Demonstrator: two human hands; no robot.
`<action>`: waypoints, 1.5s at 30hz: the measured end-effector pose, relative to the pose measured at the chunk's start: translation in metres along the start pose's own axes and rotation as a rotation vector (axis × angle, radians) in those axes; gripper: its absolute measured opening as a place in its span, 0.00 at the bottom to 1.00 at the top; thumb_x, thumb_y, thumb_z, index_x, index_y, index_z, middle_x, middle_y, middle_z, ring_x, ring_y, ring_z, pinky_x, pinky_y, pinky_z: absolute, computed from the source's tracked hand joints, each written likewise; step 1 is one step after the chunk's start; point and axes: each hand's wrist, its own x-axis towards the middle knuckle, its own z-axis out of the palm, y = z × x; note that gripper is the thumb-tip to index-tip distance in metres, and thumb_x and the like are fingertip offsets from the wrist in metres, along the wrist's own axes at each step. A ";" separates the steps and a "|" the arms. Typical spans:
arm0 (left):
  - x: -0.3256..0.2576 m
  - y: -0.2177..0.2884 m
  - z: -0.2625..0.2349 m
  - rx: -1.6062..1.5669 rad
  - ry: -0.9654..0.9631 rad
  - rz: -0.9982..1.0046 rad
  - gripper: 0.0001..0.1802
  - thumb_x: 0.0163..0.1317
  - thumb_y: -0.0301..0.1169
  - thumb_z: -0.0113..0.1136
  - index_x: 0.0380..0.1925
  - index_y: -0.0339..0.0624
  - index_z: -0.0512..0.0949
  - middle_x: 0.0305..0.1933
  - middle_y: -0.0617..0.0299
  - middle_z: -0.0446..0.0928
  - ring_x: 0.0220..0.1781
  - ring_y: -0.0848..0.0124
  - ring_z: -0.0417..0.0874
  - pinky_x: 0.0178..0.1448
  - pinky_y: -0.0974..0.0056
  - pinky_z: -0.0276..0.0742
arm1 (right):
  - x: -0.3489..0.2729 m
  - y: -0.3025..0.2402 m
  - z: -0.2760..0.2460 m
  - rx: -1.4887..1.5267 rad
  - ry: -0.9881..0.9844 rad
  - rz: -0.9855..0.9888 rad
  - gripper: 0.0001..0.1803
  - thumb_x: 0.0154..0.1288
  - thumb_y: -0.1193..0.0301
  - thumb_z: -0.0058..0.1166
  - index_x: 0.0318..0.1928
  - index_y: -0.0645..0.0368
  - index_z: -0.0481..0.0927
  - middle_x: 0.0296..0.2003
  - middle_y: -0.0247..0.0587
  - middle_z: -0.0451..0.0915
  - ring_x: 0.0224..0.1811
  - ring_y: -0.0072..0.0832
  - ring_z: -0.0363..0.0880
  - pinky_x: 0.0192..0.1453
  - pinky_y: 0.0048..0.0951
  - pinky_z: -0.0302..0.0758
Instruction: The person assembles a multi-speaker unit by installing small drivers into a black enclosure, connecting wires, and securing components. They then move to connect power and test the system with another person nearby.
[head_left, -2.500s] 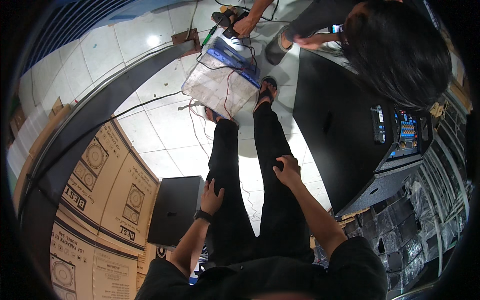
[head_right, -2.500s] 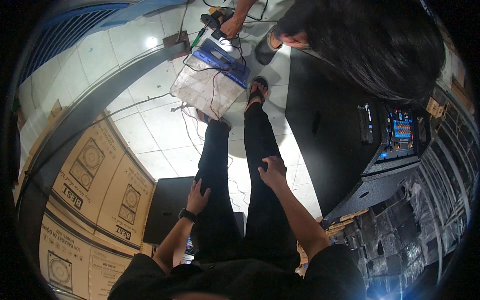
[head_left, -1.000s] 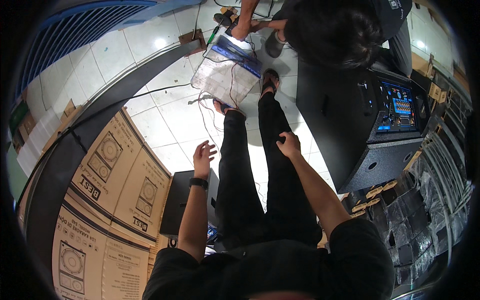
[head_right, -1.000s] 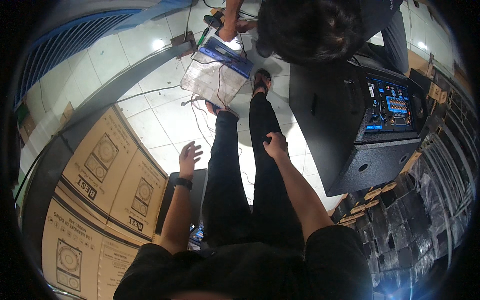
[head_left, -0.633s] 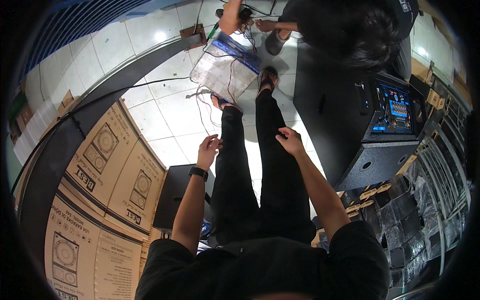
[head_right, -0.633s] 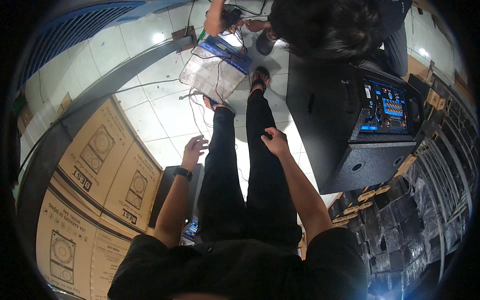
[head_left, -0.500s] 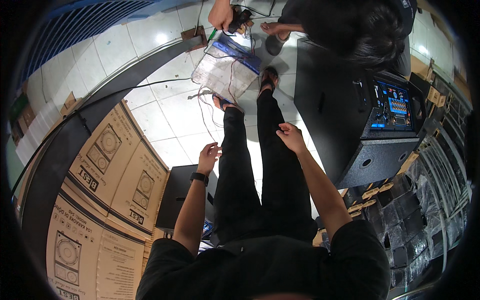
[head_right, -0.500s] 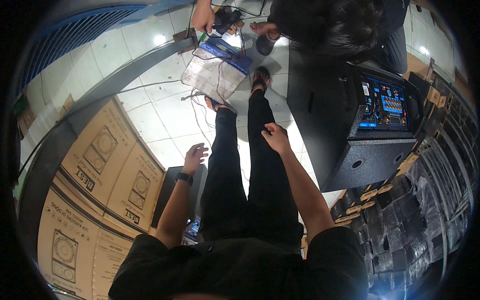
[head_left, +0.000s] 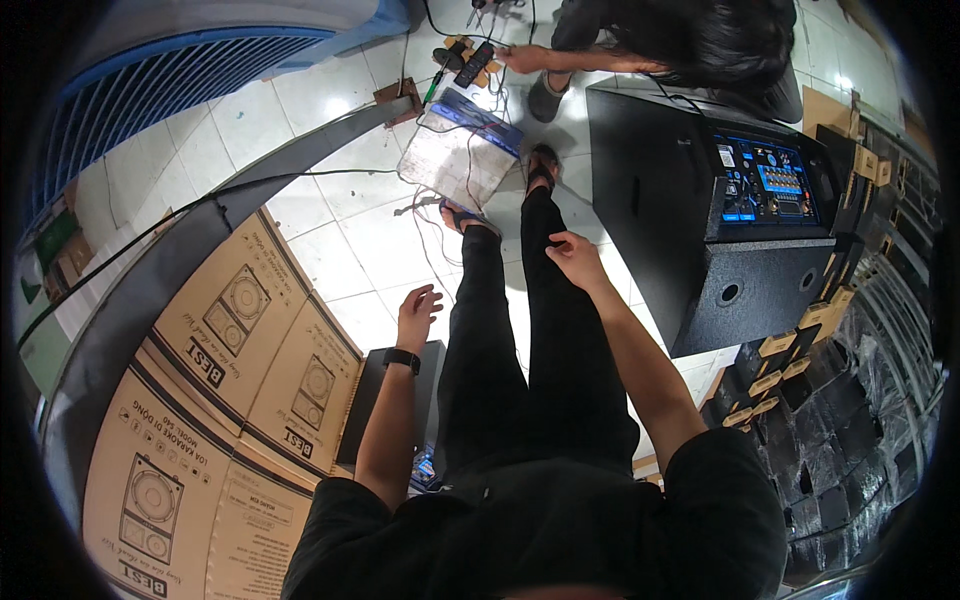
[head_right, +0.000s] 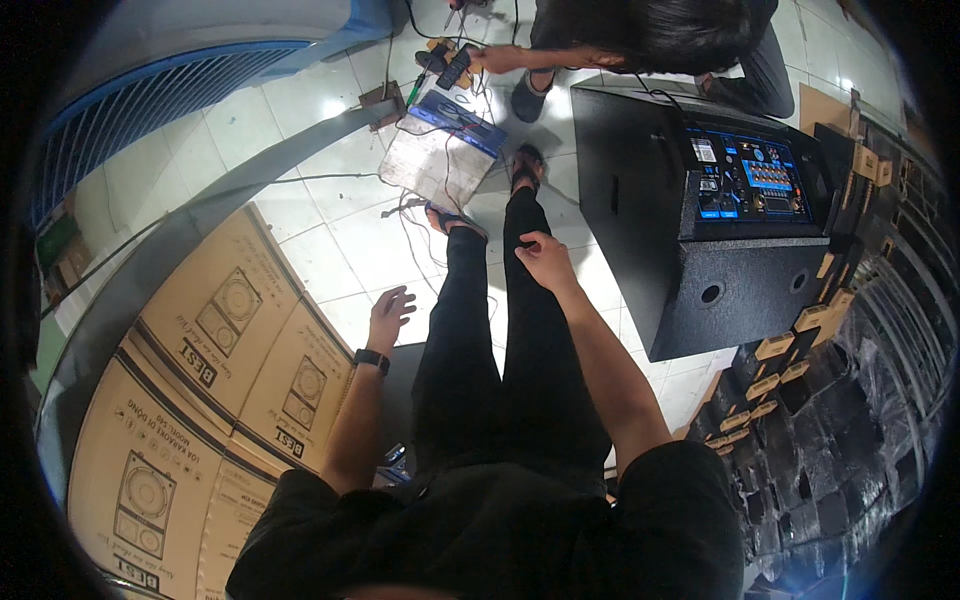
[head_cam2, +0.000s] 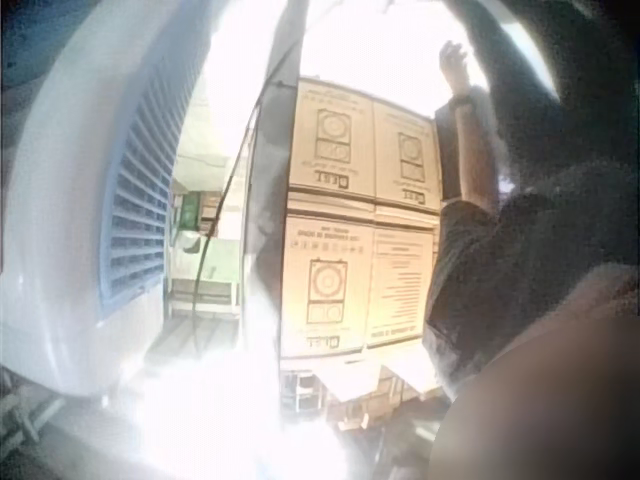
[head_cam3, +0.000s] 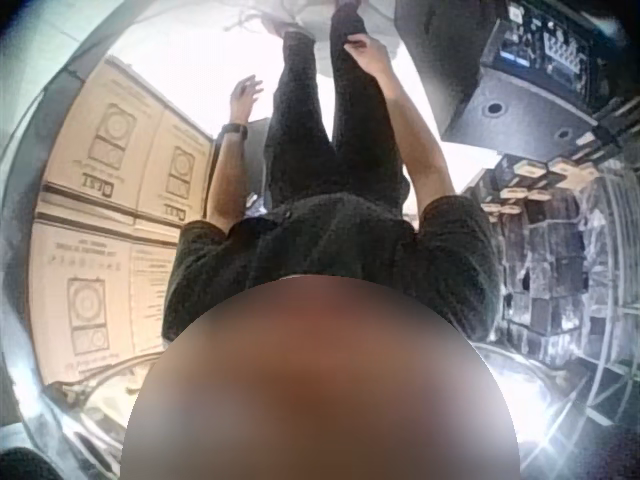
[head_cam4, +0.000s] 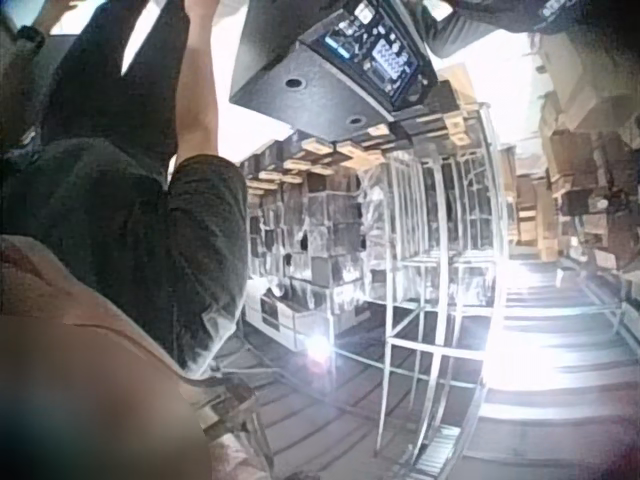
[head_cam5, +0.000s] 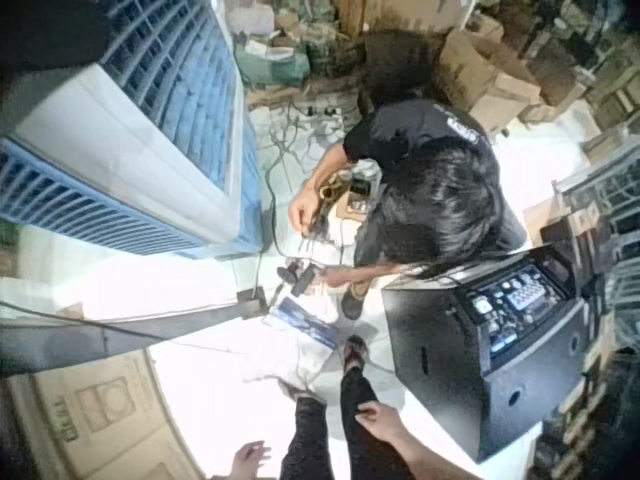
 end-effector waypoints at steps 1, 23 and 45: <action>-0.003 0.004 0.002 0.000 -0.004 0.007 0.20 0.78 0.41 0.54 0.63 0.42 0.76 0.52 0.58 0.87 0.50 0.69 0.87 0.50 0.63 0.80 | -0.002 -0.001 -0.001 0.011 0.010 0.000 0.19 0.65 0.62 0.68 0.53 0.55 0.85 0.40 0.44 0.89 0.42 0.34 0.89 0.51 0.34 0.83; -0.038 -0.033 -0.029 0.066 0.014 -0.023 0.21 0.77 0.40 0.55 0.63 0.42 0.76 0.53 0.57 0.86 0.49 0.67 0.88 0.48 0.62 0.81 | -0.036 -0.022 -0.012 0.078 0.021 0.029 0.19 0.65 0.60 0.68 0.53 0.53 0.86 0.41 0.45 0.88 0.42 0.35 0.88 0.52 0.35 0.83; -0.053 -0.058 -0.022 0.044 -0.063 -0.087 0.20 0.75 0.37 0.58 0.63 0.43 0.76 0.53 0.55 0.85 0.48 0.67 0.88 0.44 0.66 0.82 | -0.045 -0.011 0.014 0.069 -0.010 0.041 0.19 0.65 0.62 0.68 0.52 0.56 0.86 0.44 0.46 0.88 0.44 0.35 0.89 0.52 0.34 0.83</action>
